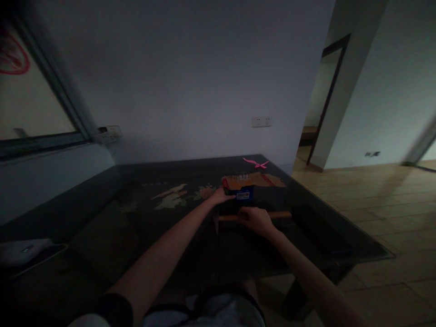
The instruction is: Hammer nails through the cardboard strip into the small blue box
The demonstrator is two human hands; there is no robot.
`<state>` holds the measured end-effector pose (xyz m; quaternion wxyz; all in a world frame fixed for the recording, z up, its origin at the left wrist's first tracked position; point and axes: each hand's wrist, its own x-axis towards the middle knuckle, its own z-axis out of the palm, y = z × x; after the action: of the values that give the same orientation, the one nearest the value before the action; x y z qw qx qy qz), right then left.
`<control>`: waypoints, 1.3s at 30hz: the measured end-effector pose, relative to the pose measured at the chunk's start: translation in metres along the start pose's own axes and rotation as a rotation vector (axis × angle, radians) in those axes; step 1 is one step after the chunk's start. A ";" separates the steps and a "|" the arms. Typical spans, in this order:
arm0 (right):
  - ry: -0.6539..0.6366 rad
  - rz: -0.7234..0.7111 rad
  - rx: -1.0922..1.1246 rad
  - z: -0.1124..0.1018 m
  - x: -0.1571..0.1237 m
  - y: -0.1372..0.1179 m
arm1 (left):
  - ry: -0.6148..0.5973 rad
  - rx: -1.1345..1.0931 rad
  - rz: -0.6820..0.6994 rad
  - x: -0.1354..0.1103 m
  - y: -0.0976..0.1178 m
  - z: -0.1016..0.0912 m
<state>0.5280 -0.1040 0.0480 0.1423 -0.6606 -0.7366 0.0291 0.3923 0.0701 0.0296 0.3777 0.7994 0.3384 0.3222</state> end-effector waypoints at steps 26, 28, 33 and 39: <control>-0.065 -0.056 0.078 0.011 0.031 0.021 | -0.071 0.360 0.135 -0.126 -0.007 -0.039; -0.074 -0.099 0.102 0.010 0.032 0.022 | -0.078 0.392 0.136 -0.125 -0.008 -0.038; -0.059 -0.148 0.134 0.012 0.034 0.028 | -0.076 0.441 0.113 -0.123 -0.006 -0.035; -0.038 -0.144 0.160 0.017 0.037 0.037 | -0.063 0.446 0.058 -0.124 -0.001 -0.030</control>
<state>0.5563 -0.0608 0.0291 0.1821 -0.5916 -0.7802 0.0902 0.2991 -0.0148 0.0119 0.1926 0.8820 0.3663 0.2252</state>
